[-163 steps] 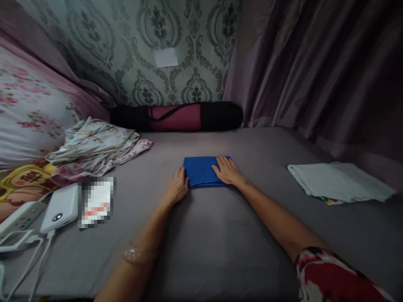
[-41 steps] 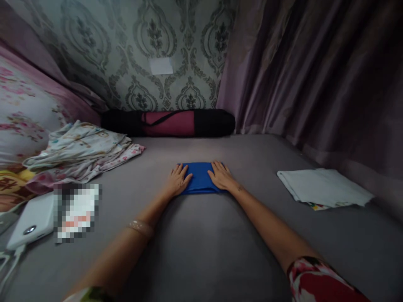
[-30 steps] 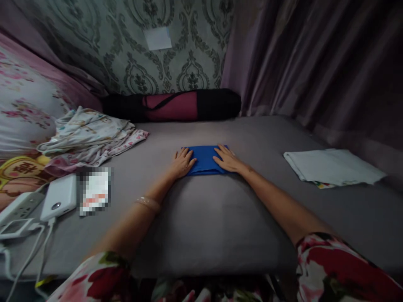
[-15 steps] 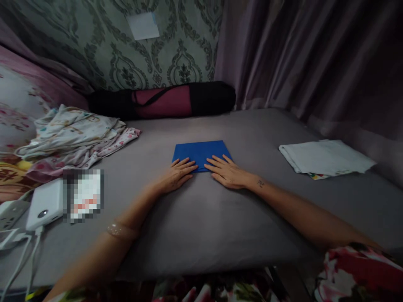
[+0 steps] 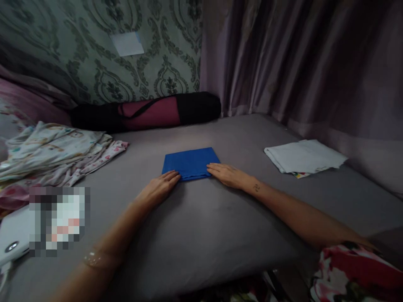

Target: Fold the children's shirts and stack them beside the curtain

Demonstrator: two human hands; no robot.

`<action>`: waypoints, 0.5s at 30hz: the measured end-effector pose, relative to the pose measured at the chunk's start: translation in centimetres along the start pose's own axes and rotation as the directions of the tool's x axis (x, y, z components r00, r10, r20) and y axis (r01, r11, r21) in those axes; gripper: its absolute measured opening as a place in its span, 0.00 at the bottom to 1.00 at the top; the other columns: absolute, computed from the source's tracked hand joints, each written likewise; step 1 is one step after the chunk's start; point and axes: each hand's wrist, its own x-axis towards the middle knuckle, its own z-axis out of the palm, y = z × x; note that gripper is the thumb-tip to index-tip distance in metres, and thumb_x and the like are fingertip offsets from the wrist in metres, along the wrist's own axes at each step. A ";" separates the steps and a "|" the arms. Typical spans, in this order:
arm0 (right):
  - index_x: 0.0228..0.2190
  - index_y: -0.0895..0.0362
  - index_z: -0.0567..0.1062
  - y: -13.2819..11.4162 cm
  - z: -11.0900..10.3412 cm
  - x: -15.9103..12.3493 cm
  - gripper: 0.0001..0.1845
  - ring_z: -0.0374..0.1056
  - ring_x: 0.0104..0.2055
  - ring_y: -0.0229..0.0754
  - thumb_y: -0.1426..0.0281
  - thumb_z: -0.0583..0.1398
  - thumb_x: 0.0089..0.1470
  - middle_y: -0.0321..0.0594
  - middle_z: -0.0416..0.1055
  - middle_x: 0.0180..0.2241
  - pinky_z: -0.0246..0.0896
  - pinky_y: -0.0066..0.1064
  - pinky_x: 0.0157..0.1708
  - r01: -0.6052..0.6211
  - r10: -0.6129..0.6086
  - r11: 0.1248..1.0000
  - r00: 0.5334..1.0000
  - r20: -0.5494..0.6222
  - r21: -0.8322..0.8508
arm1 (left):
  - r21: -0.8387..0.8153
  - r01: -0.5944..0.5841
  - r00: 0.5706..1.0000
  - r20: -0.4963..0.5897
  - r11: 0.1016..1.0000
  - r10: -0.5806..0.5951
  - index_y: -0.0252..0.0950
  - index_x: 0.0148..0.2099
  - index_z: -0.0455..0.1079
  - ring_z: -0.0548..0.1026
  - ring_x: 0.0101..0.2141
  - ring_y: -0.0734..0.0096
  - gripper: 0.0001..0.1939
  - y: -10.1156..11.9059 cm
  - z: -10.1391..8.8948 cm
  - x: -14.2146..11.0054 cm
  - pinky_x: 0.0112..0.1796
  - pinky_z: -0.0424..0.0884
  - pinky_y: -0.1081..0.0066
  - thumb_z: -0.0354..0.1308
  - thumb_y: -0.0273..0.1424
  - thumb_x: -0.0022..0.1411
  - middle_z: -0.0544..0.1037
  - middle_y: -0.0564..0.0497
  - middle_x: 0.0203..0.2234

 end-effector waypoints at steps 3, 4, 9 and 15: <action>0.60 0.60 0.64 -0.3 0.3 0.0 0.32 0.53 0.65 0.41 0.83 0.45 0.56 0.45 0.58 0.63 0.48 0.38 0.64 -0.024 0.024 1.000 0.999 -0.037 -0.009 | -0.013 0.017 1.000 0.016 1.000 -0.017 0.40 0.62 0.63 0.64 0.60 0.62 0.24 -0.5 -0.1 -0.1 0.58 0.64 0.58 0.41 0.25 0.67 0.67 0.45 0.60; 0.60 0.60 0.64 -0.3 0.5 0.1 0.32 0.54 0.65 0.42 0.83 0.45 0.55 0.46 0.59 0.63 0.49 0.39 0.64 -0.031 0.030 1.000 0.998 -0.063 -0.002 | -0.018 0.025 1.000 0.009 1.000 -0.025 0.40 0.63 0.62 0.64 0.61 0.61 0.25 -0.6 0.1 -0.1 0.58 0.64 0.57 0.41 0.24 0.66 0.66 0.45 0.61; 0.59 0.60 0.66 0.0 1.5 0.7 0.28 0.56 0.64 0.45 0.76 0.47 0.58 0.48 0.61 0.61 0.49 0.43 0.63 -0.100 0.103 0.995 0.973 -0.205 0.028 | -0.097 0.078 0.988 -0.127 0.992 -0.090 0.37 0.61 0.63 0.67 0.58 0.62 0.27 -1.9 1.2 0.0 0.58 0.64 0.61 0.42 0.22 0.60 0.68 0.43 0.59; 0.52 0.58 0.71 0.7 -1.3 0.8 0.23 0.68 0.52 0.44 0.78 0.46 0.60 0.45 0.72 0.50 0.60 0.36 0.53 -0.157 0.185 0.977 0.961 -0.207 0.144 | -0.209 0.228 0.926 -0.256 0.951 -0.279 0.38 0.52 0.68 0.77 0.34 0.66 0.18 -2.1 -1.2 1.4 0.40 0.73 0.68 0.47 0.31 0.61 0.79 0.47 0.38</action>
